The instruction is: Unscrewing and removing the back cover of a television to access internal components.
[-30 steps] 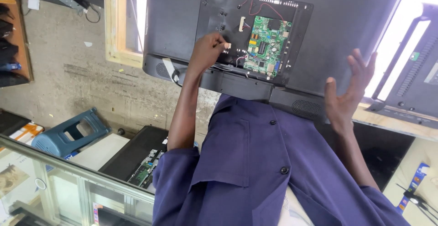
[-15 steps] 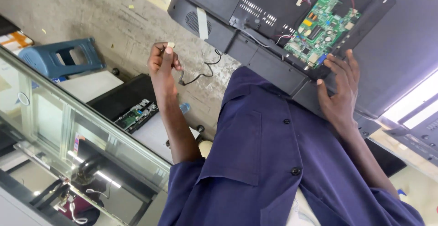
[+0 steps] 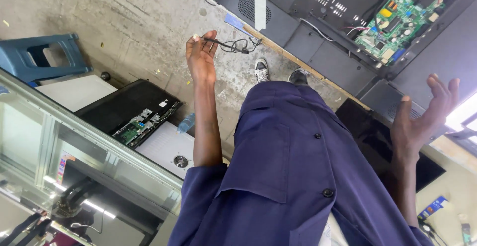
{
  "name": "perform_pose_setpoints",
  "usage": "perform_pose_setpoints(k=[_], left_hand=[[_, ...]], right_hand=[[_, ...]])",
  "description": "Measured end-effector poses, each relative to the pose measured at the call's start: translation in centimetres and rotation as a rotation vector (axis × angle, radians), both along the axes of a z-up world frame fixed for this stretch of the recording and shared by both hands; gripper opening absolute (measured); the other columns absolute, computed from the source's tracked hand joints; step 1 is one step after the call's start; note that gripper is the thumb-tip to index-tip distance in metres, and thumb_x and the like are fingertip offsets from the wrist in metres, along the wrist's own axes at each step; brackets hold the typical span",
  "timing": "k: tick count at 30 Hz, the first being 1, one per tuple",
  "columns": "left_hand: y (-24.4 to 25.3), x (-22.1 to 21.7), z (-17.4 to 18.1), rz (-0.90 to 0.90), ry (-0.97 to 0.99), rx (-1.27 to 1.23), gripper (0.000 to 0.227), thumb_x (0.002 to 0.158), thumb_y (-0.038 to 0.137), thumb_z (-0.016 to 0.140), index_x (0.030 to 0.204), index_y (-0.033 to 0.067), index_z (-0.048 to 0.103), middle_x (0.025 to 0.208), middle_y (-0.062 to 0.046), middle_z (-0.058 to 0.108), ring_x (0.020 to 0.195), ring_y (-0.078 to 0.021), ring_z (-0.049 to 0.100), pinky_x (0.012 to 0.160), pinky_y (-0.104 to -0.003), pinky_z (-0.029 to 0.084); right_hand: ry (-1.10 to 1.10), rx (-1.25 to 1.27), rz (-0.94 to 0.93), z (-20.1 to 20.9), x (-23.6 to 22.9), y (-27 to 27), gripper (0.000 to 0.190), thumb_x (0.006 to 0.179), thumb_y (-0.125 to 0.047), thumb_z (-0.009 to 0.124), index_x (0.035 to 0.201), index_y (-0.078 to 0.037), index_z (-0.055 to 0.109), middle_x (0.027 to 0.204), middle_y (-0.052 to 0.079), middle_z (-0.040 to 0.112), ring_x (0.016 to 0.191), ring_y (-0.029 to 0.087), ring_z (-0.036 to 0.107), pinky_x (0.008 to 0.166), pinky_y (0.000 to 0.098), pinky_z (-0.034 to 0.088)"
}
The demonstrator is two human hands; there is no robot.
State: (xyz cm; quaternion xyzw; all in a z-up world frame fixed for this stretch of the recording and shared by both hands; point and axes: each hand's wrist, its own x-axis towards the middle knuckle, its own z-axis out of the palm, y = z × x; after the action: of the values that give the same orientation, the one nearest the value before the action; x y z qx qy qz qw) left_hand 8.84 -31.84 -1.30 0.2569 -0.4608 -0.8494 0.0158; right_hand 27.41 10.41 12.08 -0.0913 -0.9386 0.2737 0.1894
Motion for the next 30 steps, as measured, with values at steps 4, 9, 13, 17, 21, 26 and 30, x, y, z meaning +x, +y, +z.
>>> perform_pose_setpoints(k=[4,9,13,17,21,26,30], left_hand=[[-5.8,-4.3,-10.4,0.134,-0.121,0.147,0.011,0.098,0.017,0.049,0.098,0.0062,0.050,0.106,-0.024,0.070,0.113,-0.0401,0.065,0.098,-0.050,0.048],[-13.8,-10.2,-21.4,0.185,-0.201,0.081,0.023,0.097,0.027,0.050,0.114,0.0121,0.057,0.118,-0.010,0.067,0.109,-0.0247,0.061,0.093,-0.042,0.042],[-9.4,-10.3,-10.4,-0.177,-0.205,-0.368,0.090,0.087,0.034,0.065,0.156,0.0217,0.008,0.166,-0.007,0.000,0.150,-0.0317,0.019,0.114,-0.050,0.028],[-3.4,-8.5,-0.6,-0.310,0.631,-1.030,0.071,0.100,0.032,0.061,0.155,0.0133,0.022,0.163,-0.009,0.024,0.155,-0.0277,0.023,0.127,-0.047,0.028],[2.1,-9.1,5.6,-1.072,1.007,-1.648,0.105,0.096,0.034,0.090,0.158,0.0055,0.011,0.166,-0.012,0.010,0.155,-0.0298,0.006,0.128,-0.051,0.009],[6.0,-11.4,6.6,-1.229,1.221,-1.804,0.090,0.068,0.030,0.091,0.139,0.0032,0.042,0.153,-0.018,0.035,0.142,-0.0360,0.024,0.111,-0.063,0.019],[6.5,-12.3,6.4,-1.201,1.344,-1.867,0.074,0.061,0.034,0.092,0.117,-0.0004,0.057,0.142,-0.022,0.049,0.132,-0.0393,0.044,0.102,-0.055,0.039]], right_hand=[[-0.051,0.067,-0.036,-0.7,1.6,-1.5,0.051,0.114,-0.035,0.047,0.138,0.009,0.042,0.140,0.031,0.047,0.139,0.044,0.023,0.109,0.0647,0.021],[-0.258,0.091,-0.063,-1.0,3.8,-2.4,0.060,0.104,-0.008,0.067,0.147,0.009,0.028,0.152,0.033,0.028,0.141,0.048,0.019,0.110,0.0686,0.022],[-0.303,0.150,-0.068,-1.8,4.5,-1.7,0.070,0.104,-0.025,0.064,0.146,0.018,0.029,0.149,0.041,0.033,0.141,0.050,0.019,0.112,0.0626,0.016],[-0.400,0.276,0.004,-1.5,4.6,-1.1,0.090,0.079,-0.019,0.079,0.148,0.020,0.035,0.144,0.041,0.042,0.139,0.055,0.031,0.114,0.0638,0.016],[-0.436,0.415,-0.040,-1.4,4.1,0.0,0.092,0.063,-0.017,0.088,0.139,0.009,0.044,0.134,0.029,0.054,0.124,0.046,0.047,0.104,0.0549,0.034],[-0.436,0.421,-0.034,-2.5,4.8,2.3,0.079,0.062,-0.027,0.088,0.128,0.004,0.058,0.144,0.024,0.054,0.128,0.044,0.051,0.097,0.0553,0.044],[-0.512,0.419,-0.045,-1.4,4.1,2.4,0.088,0.055,-0.036,0.091,0.126,0.002,0.054,0.135,0.019,0.058,0.109,0.038,0.062,0.064,0.0501,0.053]])
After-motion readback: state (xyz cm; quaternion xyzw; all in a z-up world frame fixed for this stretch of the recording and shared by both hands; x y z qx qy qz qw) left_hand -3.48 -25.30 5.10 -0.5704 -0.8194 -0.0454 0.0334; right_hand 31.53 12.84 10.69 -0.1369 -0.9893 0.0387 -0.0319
